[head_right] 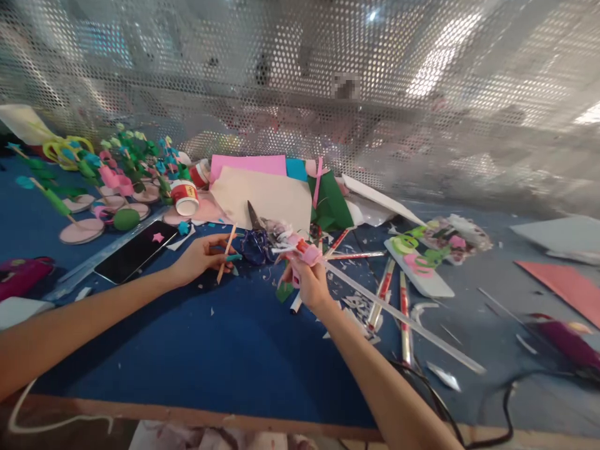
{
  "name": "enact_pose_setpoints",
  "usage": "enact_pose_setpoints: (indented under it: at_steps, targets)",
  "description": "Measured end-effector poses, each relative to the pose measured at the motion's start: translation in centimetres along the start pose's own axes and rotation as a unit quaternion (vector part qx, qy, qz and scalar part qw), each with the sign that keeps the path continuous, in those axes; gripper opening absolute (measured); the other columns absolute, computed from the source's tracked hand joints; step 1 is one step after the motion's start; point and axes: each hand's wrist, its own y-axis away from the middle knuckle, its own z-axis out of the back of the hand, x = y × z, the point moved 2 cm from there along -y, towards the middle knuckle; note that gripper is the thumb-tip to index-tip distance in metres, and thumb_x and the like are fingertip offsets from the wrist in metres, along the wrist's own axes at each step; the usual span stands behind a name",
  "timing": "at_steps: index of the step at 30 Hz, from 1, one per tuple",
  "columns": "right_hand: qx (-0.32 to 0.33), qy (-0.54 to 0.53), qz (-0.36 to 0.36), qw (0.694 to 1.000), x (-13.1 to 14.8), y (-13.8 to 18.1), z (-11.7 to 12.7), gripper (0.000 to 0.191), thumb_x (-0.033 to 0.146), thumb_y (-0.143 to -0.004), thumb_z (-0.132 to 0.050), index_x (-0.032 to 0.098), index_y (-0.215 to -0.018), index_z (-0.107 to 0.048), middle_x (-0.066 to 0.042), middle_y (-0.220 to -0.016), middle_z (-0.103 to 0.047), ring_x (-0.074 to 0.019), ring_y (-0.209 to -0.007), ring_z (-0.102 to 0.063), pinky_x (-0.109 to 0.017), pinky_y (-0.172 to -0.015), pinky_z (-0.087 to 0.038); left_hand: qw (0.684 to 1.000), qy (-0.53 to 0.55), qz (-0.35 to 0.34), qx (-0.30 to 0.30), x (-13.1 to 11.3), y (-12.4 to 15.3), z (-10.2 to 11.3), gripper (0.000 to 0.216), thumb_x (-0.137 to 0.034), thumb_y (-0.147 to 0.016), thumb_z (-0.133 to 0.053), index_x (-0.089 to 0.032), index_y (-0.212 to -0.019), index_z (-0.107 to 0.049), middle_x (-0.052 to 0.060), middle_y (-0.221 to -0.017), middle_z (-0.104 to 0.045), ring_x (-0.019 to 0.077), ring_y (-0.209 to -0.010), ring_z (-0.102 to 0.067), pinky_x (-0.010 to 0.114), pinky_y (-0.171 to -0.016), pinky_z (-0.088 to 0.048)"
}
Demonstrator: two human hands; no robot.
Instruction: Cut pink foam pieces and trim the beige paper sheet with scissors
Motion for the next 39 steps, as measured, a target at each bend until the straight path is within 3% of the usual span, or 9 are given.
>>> enact_pose_setpoints:
  at_steps: [7, 14, 33, 39]
  targets:
    - [0.091, -0.002, 0.007, 0.996, -0.6, 1.1, -1.1, 0.028, 0.042, -0.065, -0.056, 0.017, -0.054, -0.053, 0.004, -0.035, -0.04, -0.0087, -0.029, -0.039, -0.023, -0.03, -0.034, 0.999, -0.019, -0.01, 0.033, -0.4, 0.1, -0.4, 0.044, -0.019, -0.064, -0.065, -0.014, -0.105, -0.049, 0.001, -0.075, -0.062, 0.0133, -0.059, -0.064, 0.025, -0.056, -0.052]
    - [0.099, 0.016, 0.029, 0.995, 0.1, 1.2, -1.6, 0.026, 0.041, -0.064, -0.058, 0.017, -0.058, -0.05, 0.004, -0.041, -0.043, -0.0062, -0.029, -0.035, -0.02, -0.026, -0.03, 0.999, -0.025, -0.005, 0.03, -0.4, 0.4, -0.5, 0.028, -0.02, -0.062, -0.067, -0.011, -0.083, -0.052, 0.003, -0.076, -0.063, 0.0126, -0.059, -0.063, 0.023, -0.054, -0.052]
    - [0.078, 0.066, 0.035, 0.994, -1.0, 1.1, -1.0, 0.025, 0.04, -0.07, -0.053, 0.017, -0.065, -0.057, 0.004, -0.043, -0.041, -0.0079, -0.037, -0.036, -0.021, -0.033, -0.028, 0.999, -0.041, -0.014, 0.023, -0.6, 0.5, -0.7, 0.026, -0.019, -0.062, -0.066, -0.012, -0.083, -0.052, 0.003, -0.076, -0.063, 0.0133, -0.058, -0.063, 0.025, -0.054, -0.052]
    - [0.095, 0.089, 0.052, 0.99, -1.2, 1.2, -0.9, 0.024, 0.039, -0.07, -0.053, 0.017, -0.063, -0.058, 0.001, -0.048, -0.047, -0.0102, -0.043, -0.042, -0.022, -0.036, -0.031, 0.999, -0.044, -0.016, 0.021, -0.5, 0.5, -0.6, 0.026, -0.02, -0.063, -0.066, -0.011, -0.083, -0.052, 0.005, -0.079, -0.064, 0.0141, -0.059, -0.064, 0.026, -0.055, -0.052]
